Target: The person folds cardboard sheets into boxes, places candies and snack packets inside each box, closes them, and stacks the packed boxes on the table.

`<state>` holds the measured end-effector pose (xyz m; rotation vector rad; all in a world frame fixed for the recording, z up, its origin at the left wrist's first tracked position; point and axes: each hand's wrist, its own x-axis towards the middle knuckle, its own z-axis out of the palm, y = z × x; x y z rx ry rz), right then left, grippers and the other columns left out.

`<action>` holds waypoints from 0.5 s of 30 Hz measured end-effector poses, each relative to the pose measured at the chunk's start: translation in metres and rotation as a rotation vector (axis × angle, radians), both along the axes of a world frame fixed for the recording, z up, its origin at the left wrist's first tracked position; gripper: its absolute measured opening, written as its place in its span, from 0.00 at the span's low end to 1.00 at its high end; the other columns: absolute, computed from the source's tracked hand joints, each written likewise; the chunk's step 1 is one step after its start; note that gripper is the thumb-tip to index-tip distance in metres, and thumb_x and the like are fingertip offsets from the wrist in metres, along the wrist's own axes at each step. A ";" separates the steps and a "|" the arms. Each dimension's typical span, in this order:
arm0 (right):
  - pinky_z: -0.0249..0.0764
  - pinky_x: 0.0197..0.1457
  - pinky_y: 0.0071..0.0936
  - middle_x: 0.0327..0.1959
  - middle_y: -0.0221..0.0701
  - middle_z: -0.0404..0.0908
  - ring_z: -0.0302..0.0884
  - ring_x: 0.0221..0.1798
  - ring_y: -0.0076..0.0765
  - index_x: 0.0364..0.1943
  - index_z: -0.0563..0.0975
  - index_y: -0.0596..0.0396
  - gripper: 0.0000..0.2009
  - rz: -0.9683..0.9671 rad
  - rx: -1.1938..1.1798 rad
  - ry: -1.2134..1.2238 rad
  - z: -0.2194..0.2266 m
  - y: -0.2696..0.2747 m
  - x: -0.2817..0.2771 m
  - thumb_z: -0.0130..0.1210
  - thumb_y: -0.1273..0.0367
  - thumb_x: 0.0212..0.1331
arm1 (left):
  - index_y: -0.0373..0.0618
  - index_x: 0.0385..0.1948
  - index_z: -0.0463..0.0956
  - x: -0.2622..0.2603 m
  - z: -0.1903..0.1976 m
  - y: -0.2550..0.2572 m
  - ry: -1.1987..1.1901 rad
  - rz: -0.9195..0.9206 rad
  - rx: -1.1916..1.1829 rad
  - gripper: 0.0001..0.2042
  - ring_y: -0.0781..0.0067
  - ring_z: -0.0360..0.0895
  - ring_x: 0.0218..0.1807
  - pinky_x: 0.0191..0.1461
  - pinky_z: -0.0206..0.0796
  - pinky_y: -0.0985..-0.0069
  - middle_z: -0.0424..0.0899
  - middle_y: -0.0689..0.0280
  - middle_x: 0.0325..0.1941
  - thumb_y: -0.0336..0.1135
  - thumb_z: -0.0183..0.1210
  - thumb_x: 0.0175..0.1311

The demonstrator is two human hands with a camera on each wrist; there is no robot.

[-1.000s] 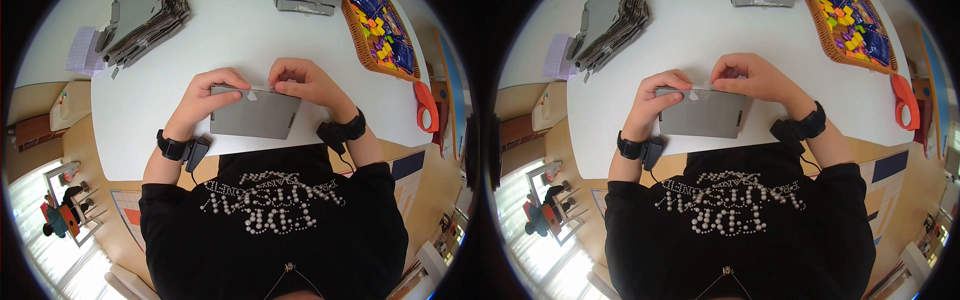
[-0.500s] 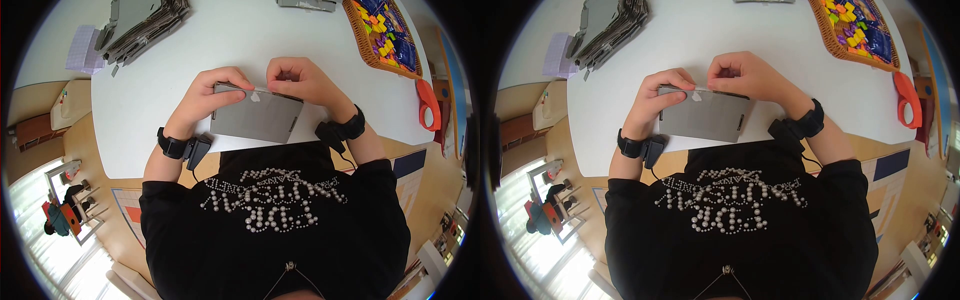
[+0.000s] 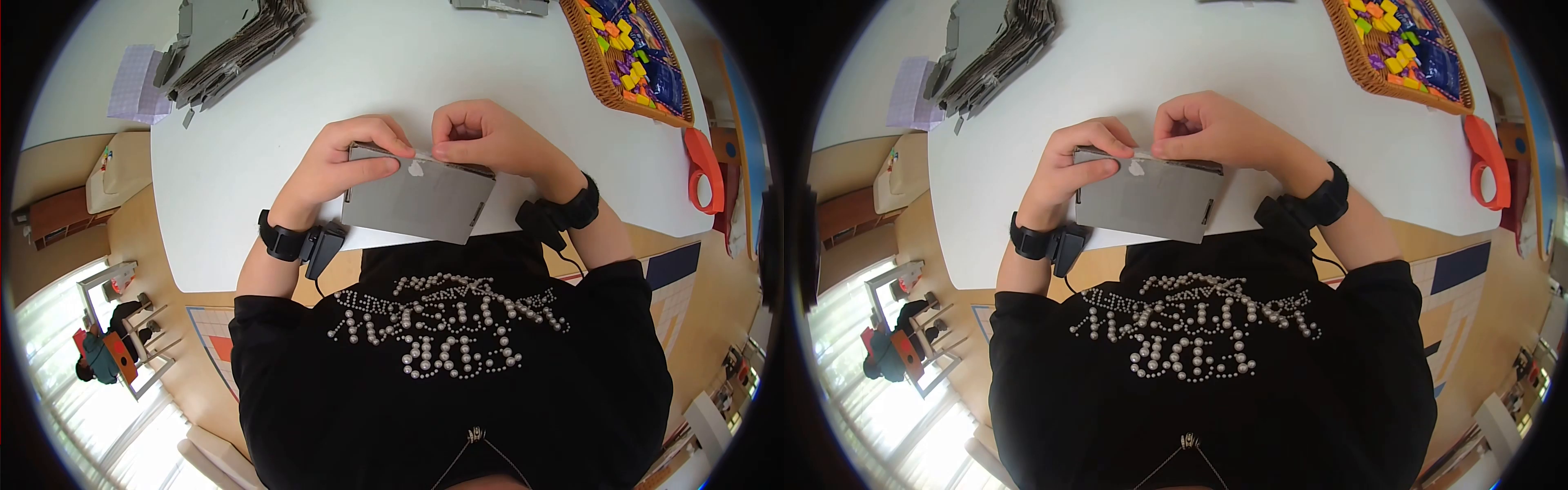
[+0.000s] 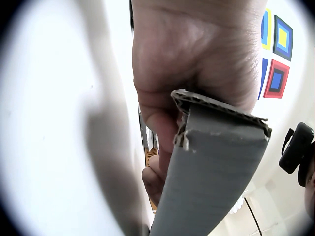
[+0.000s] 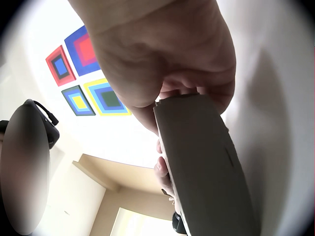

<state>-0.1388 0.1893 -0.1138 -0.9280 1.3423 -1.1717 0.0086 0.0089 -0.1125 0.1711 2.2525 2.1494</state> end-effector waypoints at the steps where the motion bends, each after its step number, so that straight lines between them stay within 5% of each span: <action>1: 0.61 0.29 0.14 0.23 0.20 0.72 0.65 0.27 0.14 0.27 0.73 0.55 0.06 0.049 0.023 -0.014 0.001 0.001 -0.001 0.56 0.68 0.52 | 0.40 0.30 0.77 0.000 0.001 0.001 -0.002 -0.003 0.000 0.05 0.75 0.74 0.37 0.42 0.64 0.80 0.78 0.66 0.33 0.23 0.57 0.50; 15: 0.67 0.44 0.20 0.40 0.31 0.72 0.69 0.40 0.23 0.55 0.59 0.56 0.23 0.344 0.080 -0.166 -0.003 0.001 0.003 0.52 0.70 0.55 | 0.40 0.28 0.78 0.004 0.003 0.010 0.016 -0.131 0.138 0.06 0.69 0.74 0.37 0.47 0.65 0.74 0.79 0.63 0.32 0.21 0.58 0.46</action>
